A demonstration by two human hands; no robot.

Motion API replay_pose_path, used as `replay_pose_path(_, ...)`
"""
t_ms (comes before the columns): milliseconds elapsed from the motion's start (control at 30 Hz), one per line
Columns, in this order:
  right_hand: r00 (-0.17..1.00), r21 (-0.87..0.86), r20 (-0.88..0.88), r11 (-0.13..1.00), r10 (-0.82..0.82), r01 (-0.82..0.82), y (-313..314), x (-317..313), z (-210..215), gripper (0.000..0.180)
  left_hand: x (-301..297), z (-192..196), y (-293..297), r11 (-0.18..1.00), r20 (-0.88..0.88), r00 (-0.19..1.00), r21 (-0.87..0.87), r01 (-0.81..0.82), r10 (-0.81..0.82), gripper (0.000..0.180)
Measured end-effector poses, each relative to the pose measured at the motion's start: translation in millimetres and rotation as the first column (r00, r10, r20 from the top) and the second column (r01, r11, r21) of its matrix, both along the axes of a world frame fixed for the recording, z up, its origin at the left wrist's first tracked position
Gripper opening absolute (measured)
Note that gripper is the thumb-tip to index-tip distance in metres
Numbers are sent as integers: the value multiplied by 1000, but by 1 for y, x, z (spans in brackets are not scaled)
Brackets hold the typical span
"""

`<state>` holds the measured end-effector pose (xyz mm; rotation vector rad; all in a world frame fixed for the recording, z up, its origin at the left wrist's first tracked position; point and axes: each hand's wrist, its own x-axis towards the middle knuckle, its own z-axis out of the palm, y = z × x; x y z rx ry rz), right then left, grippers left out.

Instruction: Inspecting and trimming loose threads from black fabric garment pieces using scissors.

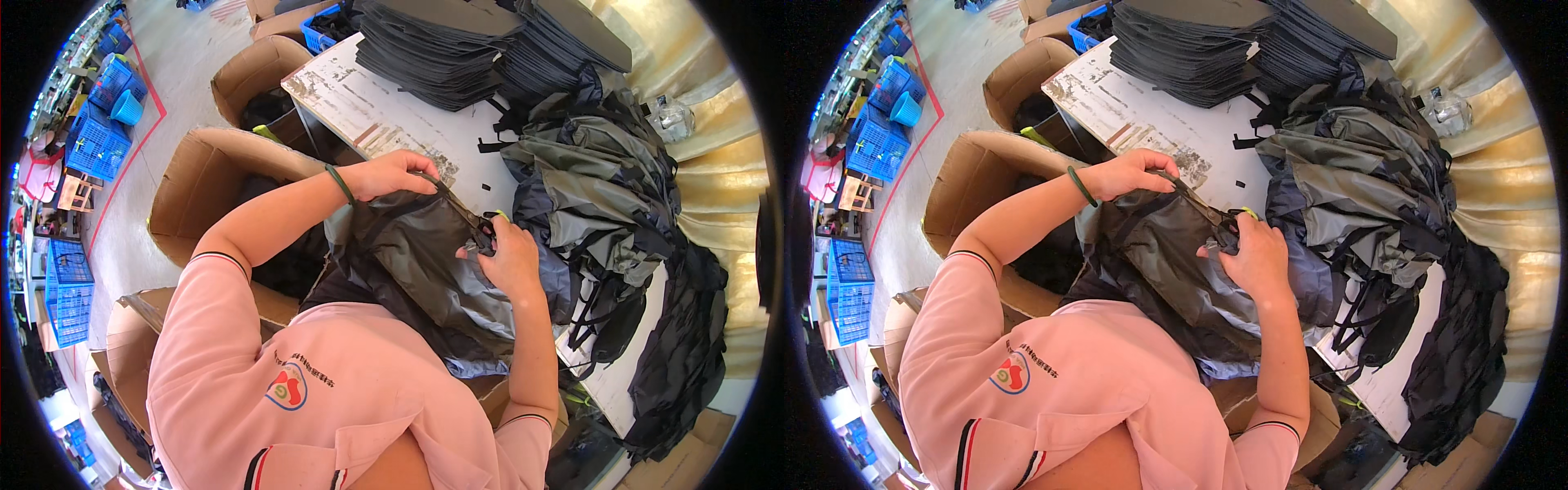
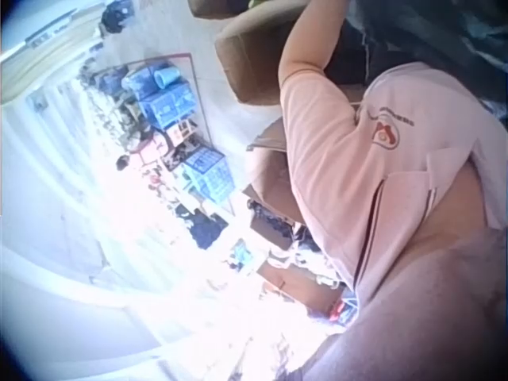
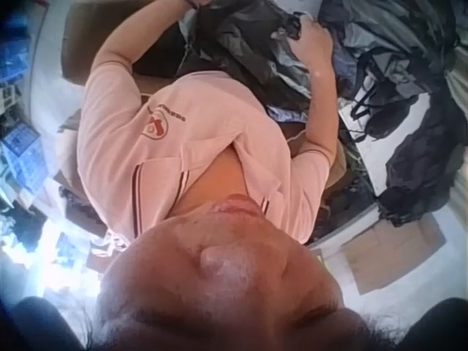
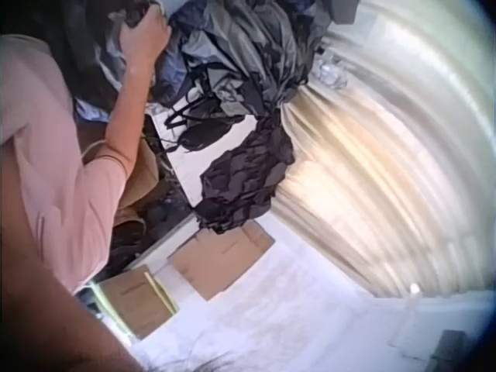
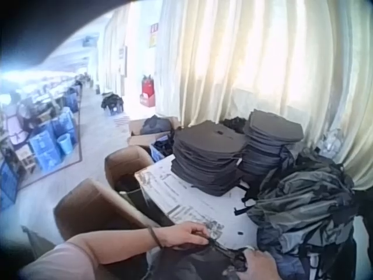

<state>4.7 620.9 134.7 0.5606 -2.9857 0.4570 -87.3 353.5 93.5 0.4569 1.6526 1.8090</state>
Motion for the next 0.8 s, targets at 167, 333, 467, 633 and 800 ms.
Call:
replay_pose_path(167, 1000, -2, 11, 1000, 9, -9, -2, -1, 5, 49, 0, 4, 0, 1000, 21, 1000, -7, 5, -5, 17)
replay_pose_path(333, 996, -49, 85, 999, -9, 13, -5, 1, 15, 47, 1, 7, -1, 998, 26, 999, 42, 39, -40, 14)
replay_pose_path(467, 992, -40, 120, 998, -35, 40, -6, 1, 20, 54, 1, 10, 1, 1000, -17, 1000, 19, 17, -17, 12)
replay_pose_path(633, 997, -10, 67, 1000, -27, 27, -5, 0, 16, 53, 0, 13, 2, 994, 54, 994, 54, 92, -95, 12)
replay_pose_path(800, 998, 0, 66, 1000, -7, 7, -1, 1, 13, 45, 1, 14, 1, 994, 16, 994, 36, 103, -104, 11)
